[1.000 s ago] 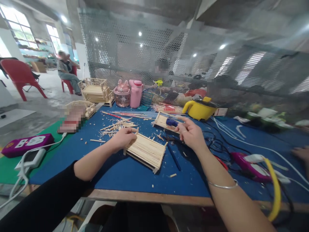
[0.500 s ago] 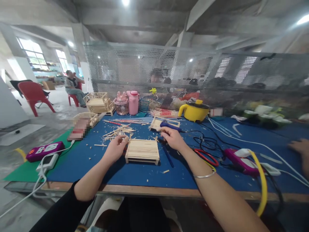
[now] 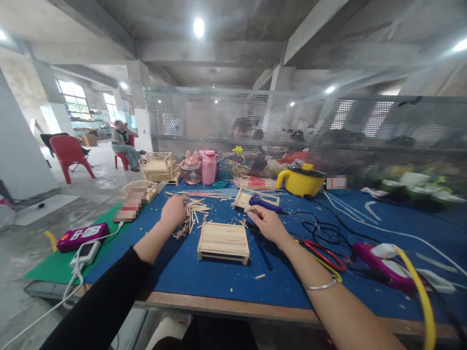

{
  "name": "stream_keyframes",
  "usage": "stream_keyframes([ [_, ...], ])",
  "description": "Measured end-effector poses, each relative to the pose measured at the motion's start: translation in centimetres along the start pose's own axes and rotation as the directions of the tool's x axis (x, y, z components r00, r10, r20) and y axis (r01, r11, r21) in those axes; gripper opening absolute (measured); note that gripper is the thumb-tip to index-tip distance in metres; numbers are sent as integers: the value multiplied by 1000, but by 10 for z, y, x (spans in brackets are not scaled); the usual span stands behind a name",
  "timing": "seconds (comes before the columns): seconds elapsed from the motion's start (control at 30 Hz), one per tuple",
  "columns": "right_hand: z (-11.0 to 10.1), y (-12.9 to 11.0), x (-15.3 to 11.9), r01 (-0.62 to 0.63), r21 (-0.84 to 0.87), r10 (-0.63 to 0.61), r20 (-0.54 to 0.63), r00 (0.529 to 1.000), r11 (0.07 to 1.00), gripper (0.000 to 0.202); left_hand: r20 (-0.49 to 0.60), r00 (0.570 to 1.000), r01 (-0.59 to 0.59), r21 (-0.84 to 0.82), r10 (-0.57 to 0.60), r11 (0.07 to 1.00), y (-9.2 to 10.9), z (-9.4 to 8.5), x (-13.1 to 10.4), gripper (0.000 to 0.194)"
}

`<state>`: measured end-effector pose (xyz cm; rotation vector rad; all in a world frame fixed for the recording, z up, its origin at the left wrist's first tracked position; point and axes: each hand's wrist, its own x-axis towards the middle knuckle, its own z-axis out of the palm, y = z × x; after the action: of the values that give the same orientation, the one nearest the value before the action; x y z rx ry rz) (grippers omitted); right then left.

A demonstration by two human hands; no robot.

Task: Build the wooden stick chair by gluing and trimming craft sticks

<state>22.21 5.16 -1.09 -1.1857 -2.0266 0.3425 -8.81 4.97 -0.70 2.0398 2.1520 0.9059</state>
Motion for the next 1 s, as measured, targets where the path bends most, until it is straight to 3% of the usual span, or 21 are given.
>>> stream_keyframes([
  [0.13,0,1,-1,4,-14,-4,33,999,1000,34,47,995,83,74,-86,994,-23,10,25,19],
  [0.23,1,2,0,-3,-38,4,46,999,999,32,99,992,66,86,-74,994,-37,19,30,16],
  [0.33,3,2,1,21,-59,-18,50,999,998,30,81,996,35,80,-42,996,-45,17,31,23],
  [0.47,4,-2,1,8,-62,-7,8,1000,998,31,-7,999,-31,45,31,999,-35,3,26,37],
  [0.57,4,-10,-1,13,-5,-14,-141,990,1000,39,-62,985,-162,-5,161,987,-13,-10,11,39],
  [0.67,2,-21,-4,111,-35,-116,-240,964,993,48,-187,888,-437,-55,420,898,12,-18,-10,38],
  [0.73,0,-27,-5,185,-108,-206,-247,947,977,49,-185,809,-575,-50,558,817,23,-21,-21,36],
  [0.83,-3,-31,-6,271,-237,-322,-209,923,933,40,-157,715,-693,-22,682,721,32,-19,-30,37],
  [0.93,-8,-30,-5,302,-289,-339,-87,937,909,33,-153,679,-728,-12,718,685,32,-15,-30,38],
  [1.0,-10,-29,-5,307,-253,-318,-2,948,917,32,-177,687,-721,-46,705,691,31,-12,-28,36],
])
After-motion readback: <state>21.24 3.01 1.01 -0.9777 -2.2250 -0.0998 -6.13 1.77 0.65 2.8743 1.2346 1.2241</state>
